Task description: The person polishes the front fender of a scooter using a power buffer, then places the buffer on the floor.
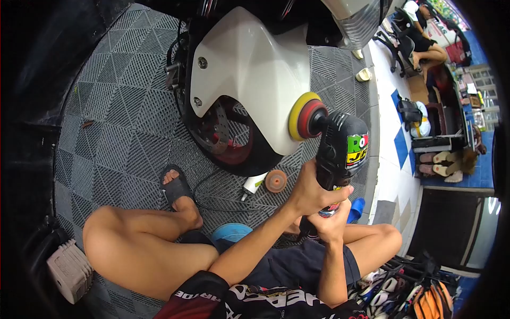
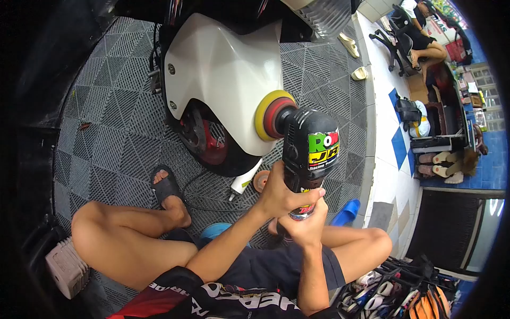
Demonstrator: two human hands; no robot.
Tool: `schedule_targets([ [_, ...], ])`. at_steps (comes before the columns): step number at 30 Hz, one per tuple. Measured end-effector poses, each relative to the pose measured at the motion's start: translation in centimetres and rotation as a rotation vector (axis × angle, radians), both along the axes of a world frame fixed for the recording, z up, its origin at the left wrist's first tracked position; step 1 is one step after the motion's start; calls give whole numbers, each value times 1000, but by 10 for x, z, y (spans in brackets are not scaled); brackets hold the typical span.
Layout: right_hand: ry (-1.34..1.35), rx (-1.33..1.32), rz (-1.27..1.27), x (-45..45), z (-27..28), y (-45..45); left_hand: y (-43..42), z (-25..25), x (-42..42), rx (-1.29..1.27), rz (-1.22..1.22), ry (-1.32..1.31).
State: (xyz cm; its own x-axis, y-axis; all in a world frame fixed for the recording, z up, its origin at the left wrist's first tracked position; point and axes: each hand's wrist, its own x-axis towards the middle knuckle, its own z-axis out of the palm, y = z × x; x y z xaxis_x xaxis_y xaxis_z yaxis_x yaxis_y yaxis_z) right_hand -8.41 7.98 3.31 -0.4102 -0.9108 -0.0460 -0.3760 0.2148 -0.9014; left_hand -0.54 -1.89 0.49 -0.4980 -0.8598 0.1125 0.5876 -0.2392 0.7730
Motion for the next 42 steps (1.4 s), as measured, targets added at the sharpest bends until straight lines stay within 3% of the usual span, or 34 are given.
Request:
schedule_targets([
  [7,110,-24,42,21,24,-21,-19,19,20,24,3,147],
  [11,160,1,15,33,38,-32,-37,20,30,-41,-137,77],
  [17,209,9,38,38,51,-53,-57,35,37,-83,-34,172],
  [21,194,-84,99,38,48,-60,-62,40,46,-95,-26,163],
  [33,100,-18,196,20,27,-25,-11,12,31,-51,81,114],
  [42,247,-54,187,5,8,5,19,-4,22,-57,72,-11],
])
